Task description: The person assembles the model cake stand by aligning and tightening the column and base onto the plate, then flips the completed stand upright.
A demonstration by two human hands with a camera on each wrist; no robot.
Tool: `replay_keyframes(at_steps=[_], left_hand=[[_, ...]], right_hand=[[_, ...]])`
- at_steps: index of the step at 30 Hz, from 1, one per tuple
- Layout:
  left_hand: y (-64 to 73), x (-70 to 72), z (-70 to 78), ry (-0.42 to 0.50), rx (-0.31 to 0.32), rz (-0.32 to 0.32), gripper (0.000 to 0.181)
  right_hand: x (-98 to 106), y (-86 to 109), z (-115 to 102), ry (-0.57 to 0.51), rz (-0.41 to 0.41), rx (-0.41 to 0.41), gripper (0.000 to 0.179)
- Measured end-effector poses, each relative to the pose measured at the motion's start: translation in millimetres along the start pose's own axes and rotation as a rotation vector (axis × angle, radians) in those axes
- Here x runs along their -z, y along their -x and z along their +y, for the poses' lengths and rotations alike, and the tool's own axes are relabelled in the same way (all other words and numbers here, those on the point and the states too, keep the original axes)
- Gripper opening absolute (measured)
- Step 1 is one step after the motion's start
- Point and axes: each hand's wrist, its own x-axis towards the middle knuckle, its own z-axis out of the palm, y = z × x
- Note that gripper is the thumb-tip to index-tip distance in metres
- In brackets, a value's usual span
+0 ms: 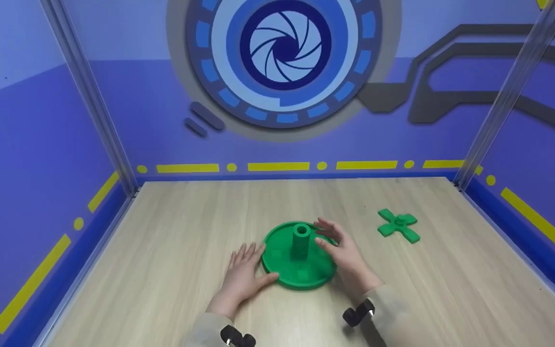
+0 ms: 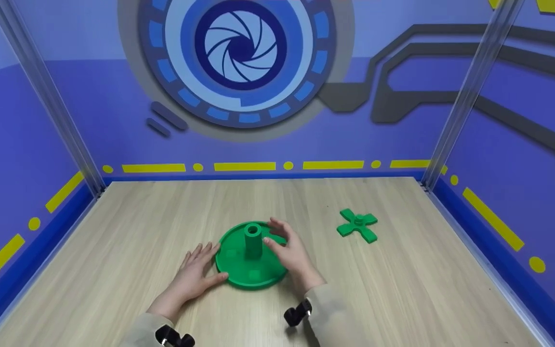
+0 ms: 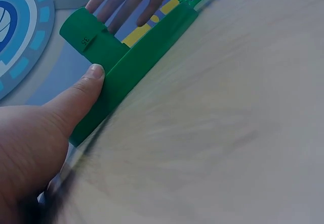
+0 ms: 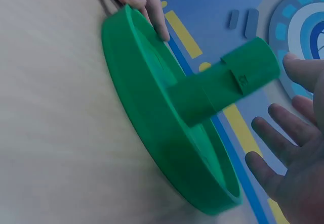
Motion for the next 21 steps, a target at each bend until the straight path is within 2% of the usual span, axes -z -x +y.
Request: replay_keyframes(at_steps=[4,13,21], left_hand=[[-0.4,0.4,0.4,0.005,0.003,-0.001,0.095],[1.8,-0.2,0.0,0.034,0.021,-0.002,0.094],[0.1,0.1,0.2,0.019,0.011,-0.001,0.093]], right_hand=[[20,1.8,-3,0.051,0.016,-0.015,0.052],[71,-2.2,-3,0.136,0.110,0.038,0.051],[125,1.1,2,0.238,0.186,-0.008,0.056]])
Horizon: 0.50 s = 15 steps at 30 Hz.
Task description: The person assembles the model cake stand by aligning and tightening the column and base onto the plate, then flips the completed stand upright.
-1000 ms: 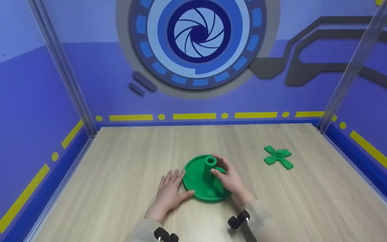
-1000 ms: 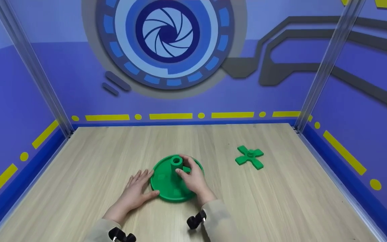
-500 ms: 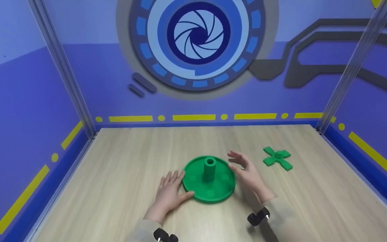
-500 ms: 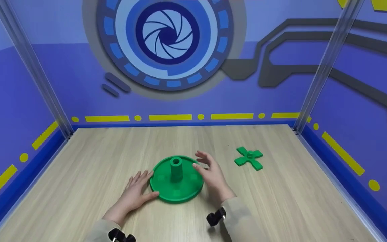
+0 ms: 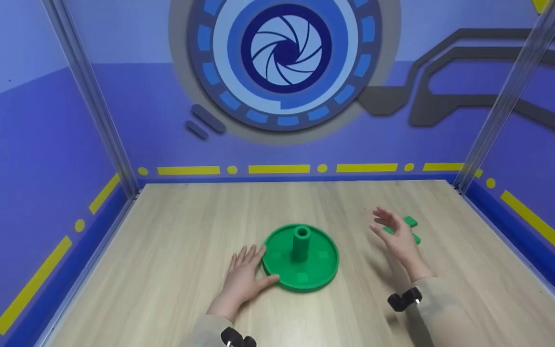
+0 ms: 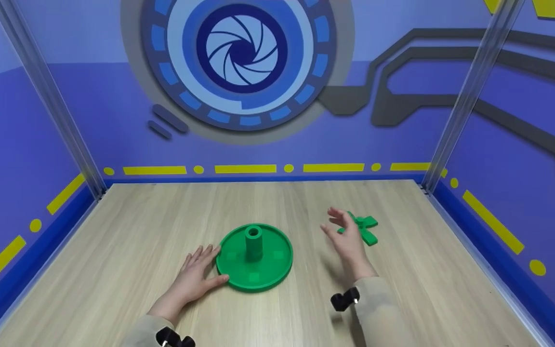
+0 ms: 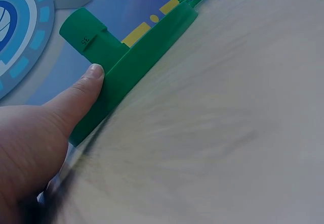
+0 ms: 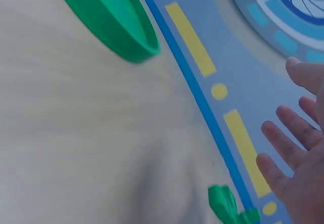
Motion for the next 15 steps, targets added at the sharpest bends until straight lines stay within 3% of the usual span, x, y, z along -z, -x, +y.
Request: replay_keyframes(at_steps=[7,15], left_hand=[[-0.5,0.7,-0.5,-0.002,0.000,0.000,0.094],[-0.1,-0.4,-1.0,-0.003,-0.007,0.003,0.093]], right_hand=[[34,-2.9,17,0.082,0.061,-0.061,0.062],[58,-3.0,35,0.113,0.114,-0.147,0.065]])
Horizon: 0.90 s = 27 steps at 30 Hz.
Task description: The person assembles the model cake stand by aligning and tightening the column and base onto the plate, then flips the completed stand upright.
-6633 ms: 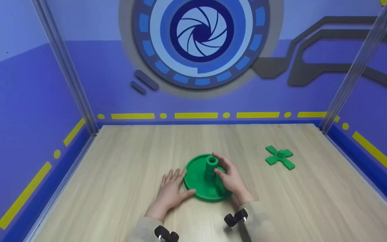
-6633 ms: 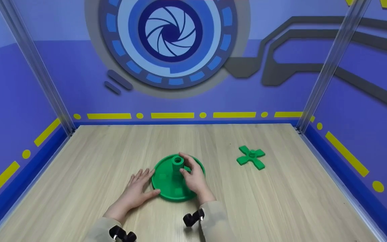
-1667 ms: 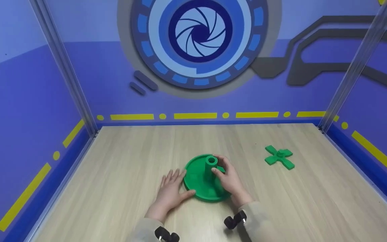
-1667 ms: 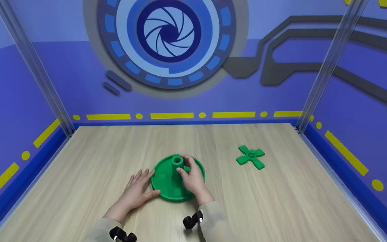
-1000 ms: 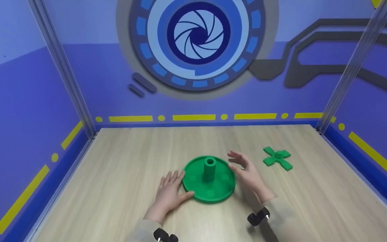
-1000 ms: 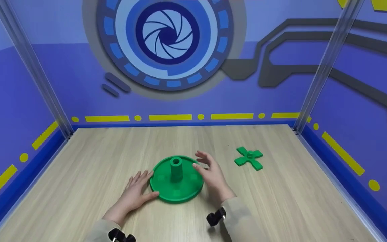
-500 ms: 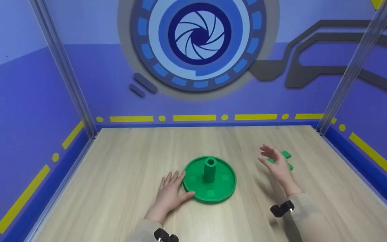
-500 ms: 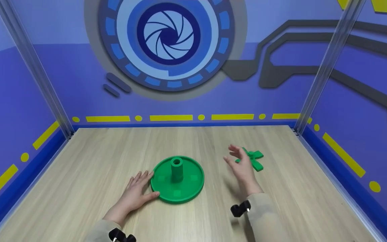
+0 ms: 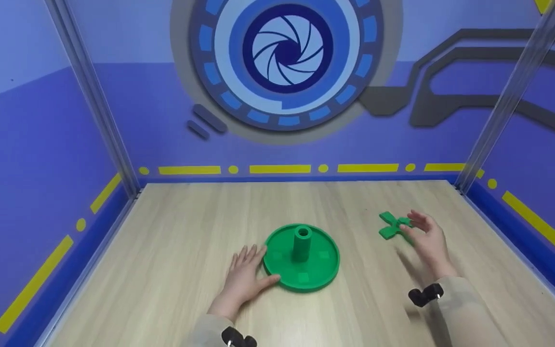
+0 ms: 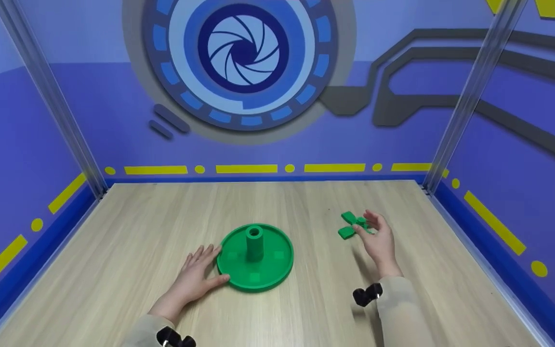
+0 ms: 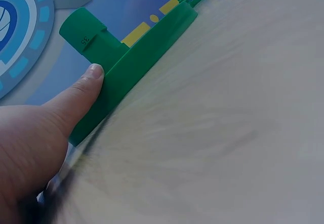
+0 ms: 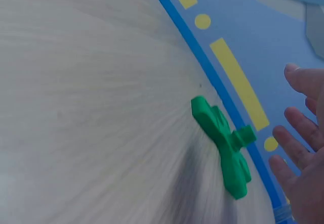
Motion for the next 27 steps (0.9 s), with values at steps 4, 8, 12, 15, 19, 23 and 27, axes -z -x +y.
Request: replay_keyframes(at_steps=[4,8,12,15,19,23,27], left_hand=[[0.3,0.3,-0.2,0.009,-0.002,0.000,0.094],[0.7,0.4,-0.4,0.005,-0.001,-0.001,0.094],[0.6,-0.2,-0.7,0.003,0.005,-0.001,0.094],[0.4,-0.5,-1.1,-0.002,0.010,-0.004,0.095],[0.6,-1.0,-2.0,-0.005,0.012,-0.007,0.095],[0.2,-0.4,-1.5,-0.006,0.011,-0.005,0.095],[0.0,0.1,-0.3,-0.007,0.010,-0.002,0.094]], right_hand=[[5,-2.2,10,0.003,0.017,-0.039,0.066],[5,-2.9,19,0.026,0.018,-0.086,0.066],[2,-2.5,27,0.022,0.005,-0.132,0.069],[0,-2.4,31,0.034,-0.001,-0.160,0.072],[0,-3.8,36,0.079,-0.029,-0.198,0.073],[1,-5.5,39,0.131,-0.065,-0.218,0.074],[1,-7.9,41,0.210,-0.092,-0.199,0.068]])
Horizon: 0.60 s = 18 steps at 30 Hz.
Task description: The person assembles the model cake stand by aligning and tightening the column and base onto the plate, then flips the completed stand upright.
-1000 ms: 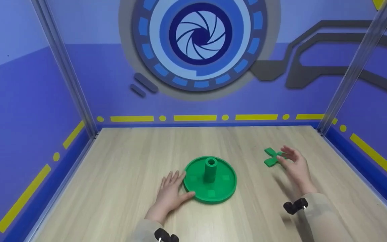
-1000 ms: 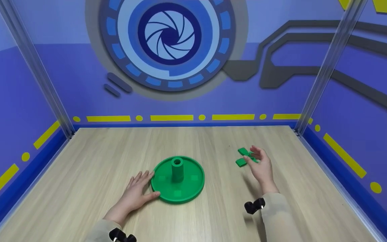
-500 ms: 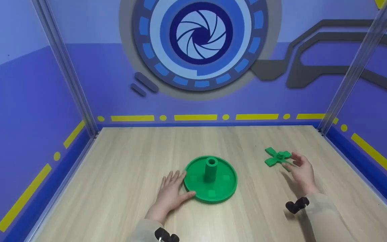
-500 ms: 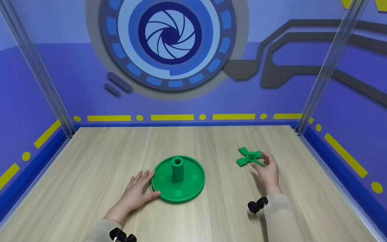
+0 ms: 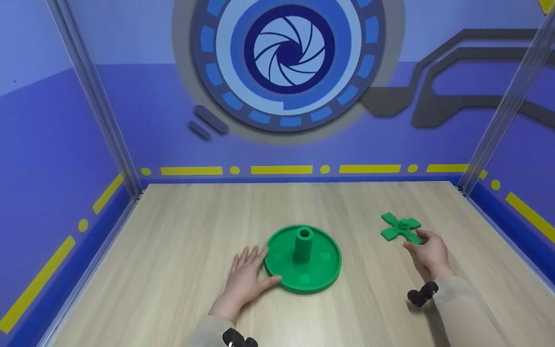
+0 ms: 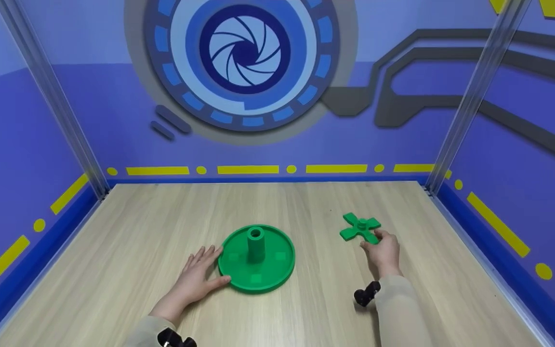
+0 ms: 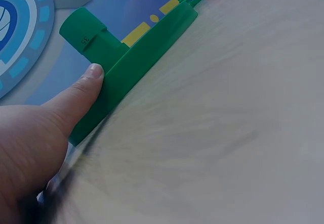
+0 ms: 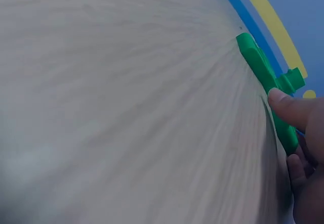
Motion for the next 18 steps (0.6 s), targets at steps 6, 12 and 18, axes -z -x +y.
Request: replay_keyframes(at_steps=[6,12,18], left_hand=[[0.6,0.5,1.2,0.014,-0.011,-0.006,0.094],[0.3,1.0,0.9,0.024,-0.008,-0.003,0.094],[0.6,0.6,-0.1,0.028,-0.007,0.000,0.094]], right_hand=[[-2.2,-2.3,-0.3,0.074,0.011,0.016,0.056],[-5.0,-1.1,0.0,0.134,0.041,0.052,0.050],[-4.0,1.0,-1.2,0.133,0.033,0.069,0.050]])
